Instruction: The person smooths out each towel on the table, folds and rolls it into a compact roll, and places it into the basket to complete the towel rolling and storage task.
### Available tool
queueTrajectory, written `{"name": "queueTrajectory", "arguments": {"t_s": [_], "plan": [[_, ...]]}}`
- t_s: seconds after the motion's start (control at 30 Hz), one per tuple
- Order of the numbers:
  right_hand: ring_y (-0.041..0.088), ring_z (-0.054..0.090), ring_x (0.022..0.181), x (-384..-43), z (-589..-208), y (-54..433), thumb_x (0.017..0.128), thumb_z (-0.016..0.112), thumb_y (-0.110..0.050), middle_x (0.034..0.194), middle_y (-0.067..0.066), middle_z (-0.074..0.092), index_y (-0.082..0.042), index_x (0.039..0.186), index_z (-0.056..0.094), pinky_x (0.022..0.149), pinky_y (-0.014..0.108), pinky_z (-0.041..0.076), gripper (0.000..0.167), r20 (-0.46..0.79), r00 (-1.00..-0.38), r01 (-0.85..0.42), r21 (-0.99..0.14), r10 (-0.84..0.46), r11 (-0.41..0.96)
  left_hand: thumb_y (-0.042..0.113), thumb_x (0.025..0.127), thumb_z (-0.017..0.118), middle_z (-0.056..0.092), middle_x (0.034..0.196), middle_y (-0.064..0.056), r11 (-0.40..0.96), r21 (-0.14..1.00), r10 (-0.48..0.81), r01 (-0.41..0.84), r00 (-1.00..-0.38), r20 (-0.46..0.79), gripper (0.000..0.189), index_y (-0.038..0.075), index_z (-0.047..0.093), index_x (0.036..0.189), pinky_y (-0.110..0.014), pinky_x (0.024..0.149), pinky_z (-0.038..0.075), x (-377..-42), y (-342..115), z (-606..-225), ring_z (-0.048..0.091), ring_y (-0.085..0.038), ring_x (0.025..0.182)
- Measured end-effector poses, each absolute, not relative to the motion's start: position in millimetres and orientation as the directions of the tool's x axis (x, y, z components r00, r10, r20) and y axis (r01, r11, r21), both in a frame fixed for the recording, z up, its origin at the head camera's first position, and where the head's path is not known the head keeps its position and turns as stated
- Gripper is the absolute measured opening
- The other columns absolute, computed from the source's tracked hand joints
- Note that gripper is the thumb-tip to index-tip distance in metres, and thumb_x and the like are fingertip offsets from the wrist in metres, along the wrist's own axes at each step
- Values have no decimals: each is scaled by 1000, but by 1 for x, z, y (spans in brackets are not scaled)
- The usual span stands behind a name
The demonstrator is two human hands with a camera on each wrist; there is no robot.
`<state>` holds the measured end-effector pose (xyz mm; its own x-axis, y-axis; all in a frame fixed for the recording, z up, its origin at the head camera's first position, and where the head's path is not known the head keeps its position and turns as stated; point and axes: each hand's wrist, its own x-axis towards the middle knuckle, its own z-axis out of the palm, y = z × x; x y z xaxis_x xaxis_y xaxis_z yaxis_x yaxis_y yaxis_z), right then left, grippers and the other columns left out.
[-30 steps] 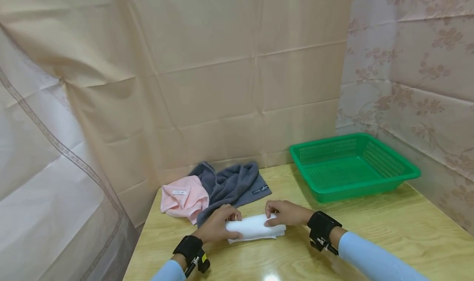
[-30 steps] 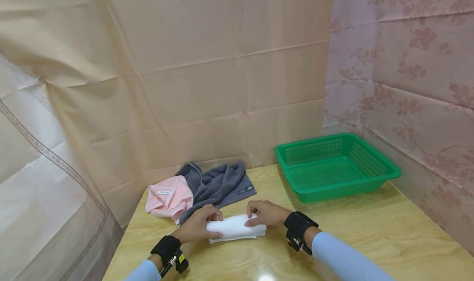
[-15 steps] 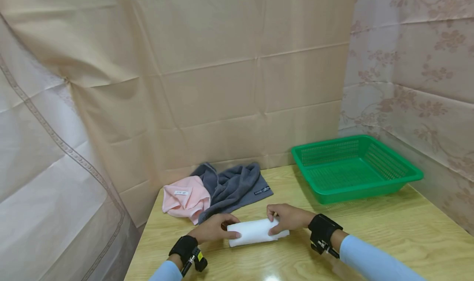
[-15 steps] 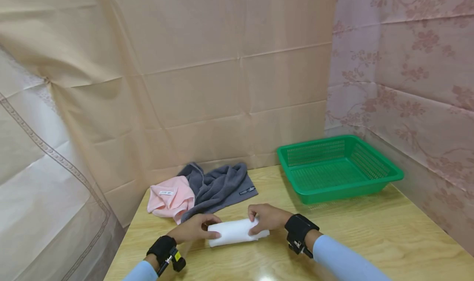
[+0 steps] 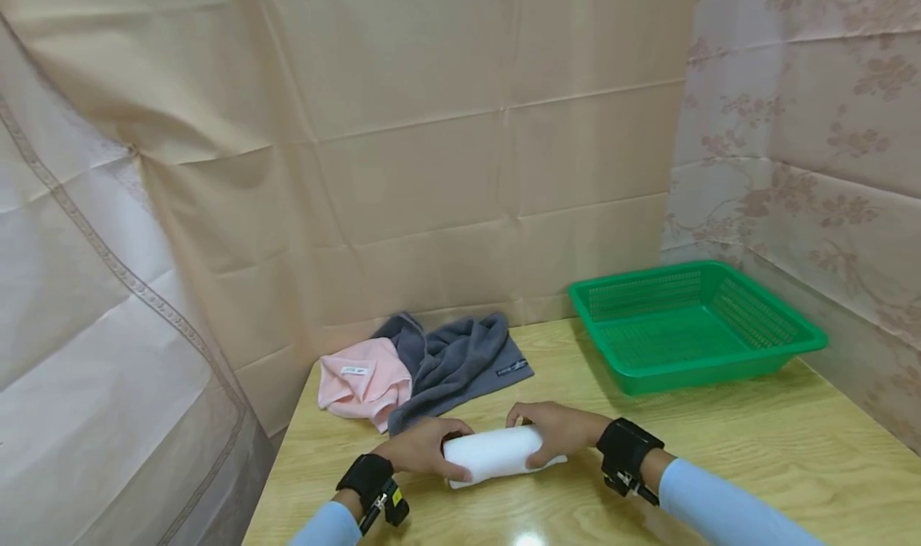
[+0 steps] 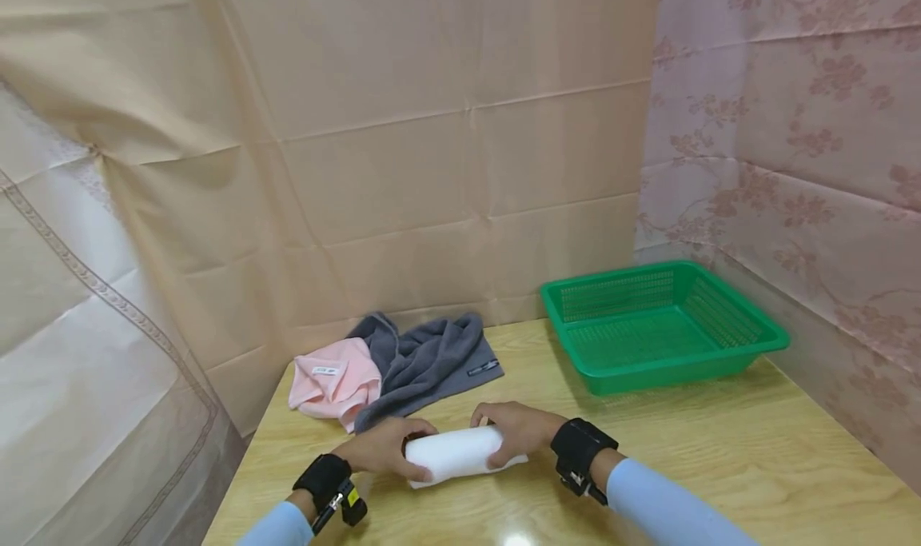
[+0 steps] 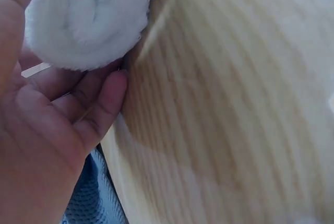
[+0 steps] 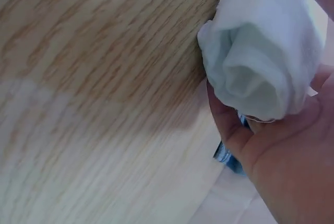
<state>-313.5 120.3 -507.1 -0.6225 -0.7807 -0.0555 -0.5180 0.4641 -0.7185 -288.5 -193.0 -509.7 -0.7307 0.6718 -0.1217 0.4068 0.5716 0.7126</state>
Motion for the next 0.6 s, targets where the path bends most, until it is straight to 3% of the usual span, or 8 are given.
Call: {"name": "queueTrajectory", "arguments": {"t_s": [0.2,0.43,0.6], "plan": [[8,59,94,-310,-507,124,80,91,-33,105,-9,62,-26,116,59,81,30,50,49,-32,-620,-544,-702,-784,459,39,85,85,65,112,12,565,702,677,434,-730,-92,50,21,64,127,-28,84,52,-287,-186,-512,63,-6,97],[5,60,88,-305,-508,129,79,90,-35,102,-11,65,-26,113,58,77,28,50,48,50,-644,-605,-645,-764,468,37,85,86,65,112,11,547,677,701,493,-711,-49,51,19,62,126,-27,86,52,-295,-182,-507,62,-5,98],[7,61,88,-303,-506,135,78,92,-32,101,-9,66,-24,111,58,76,29,51,48,91,-670,-590,-667,-737,454,37,86,84,65,109,10,528,669,712,524,-702,-12,46,21,58,120,-27,84,52,-299,-176,-506,63,-6,95]]}}
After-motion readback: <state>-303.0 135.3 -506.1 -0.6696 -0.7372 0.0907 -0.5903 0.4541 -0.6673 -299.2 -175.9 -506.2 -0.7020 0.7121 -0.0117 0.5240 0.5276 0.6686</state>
